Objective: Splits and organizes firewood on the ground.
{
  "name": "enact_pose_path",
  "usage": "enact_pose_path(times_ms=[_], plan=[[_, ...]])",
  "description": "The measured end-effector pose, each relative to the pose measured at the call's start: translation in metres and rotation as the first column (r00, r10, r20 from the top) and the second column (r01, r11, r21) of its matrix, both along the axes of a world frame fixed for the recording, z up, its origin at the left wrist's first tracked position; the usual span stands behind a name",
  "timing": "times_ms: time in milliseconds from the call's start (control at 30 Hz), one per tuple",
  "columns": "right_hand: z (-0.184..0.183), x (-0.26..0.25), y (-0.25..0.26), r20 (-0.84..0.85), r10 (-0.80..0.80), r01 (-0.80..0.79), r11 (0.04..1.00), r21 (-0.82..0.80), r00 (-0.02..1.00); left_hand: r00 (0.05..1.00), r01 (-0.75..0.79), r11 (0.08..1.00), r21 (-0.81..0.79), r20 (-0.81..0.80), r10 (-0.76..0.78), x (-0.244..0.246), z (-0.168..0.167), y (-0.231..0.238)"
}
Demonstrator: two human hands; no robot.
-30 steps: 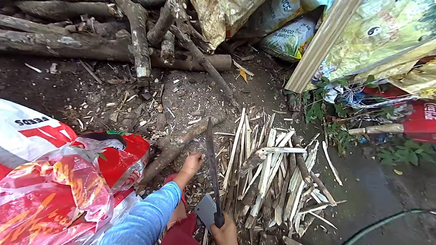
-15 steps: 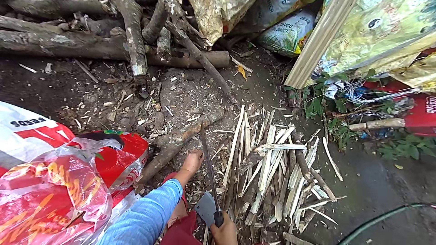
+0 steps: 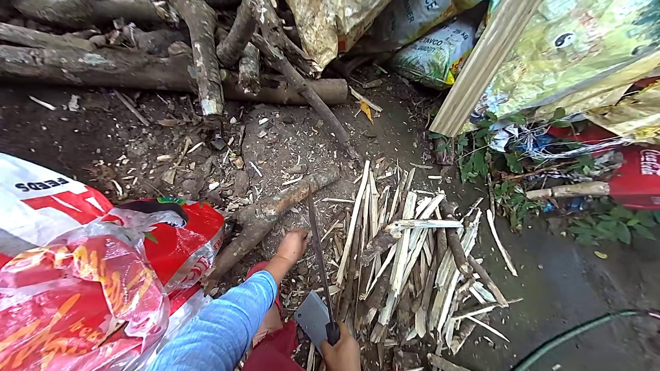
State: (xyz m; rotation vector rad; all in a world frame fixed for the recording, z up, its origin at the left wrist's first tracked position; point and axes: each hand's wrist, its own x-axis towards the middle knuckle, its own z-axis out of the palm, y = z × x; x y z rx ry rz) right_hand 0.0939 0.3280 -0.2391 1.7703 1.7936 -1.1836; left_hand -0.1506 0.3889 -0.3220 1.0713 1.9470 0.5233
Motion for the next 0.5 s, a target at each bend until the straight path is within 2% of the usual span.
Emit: enact_pose_path(times_ms=[200, 367, 500], plan=[[-0.002, -0.001, 0.003, 0.087, -0.008, 0.009, 1.000, -0.009, 0.996, 0.998, 0.052, 0.998, -0.025, -0.030, -0.053, 0.003, -0.003, 0.008], [0.001, -0.002, 0.007, 0.025, -0.025, 0.026, 0.999, -0.027, 0.999, 0.999, 0.039, 0.999, -0.025, -0.019, -0.039, 0.002, 0.001, 0.009], [0.004, -0.001, 0.003, 0.022, 0.001, -0.001, 1.000, -0.003, 1.000, 0.999, 0.030, 0.999, 0.034, -0.012, -0.030, -0.001, 0.011, 0.004]])
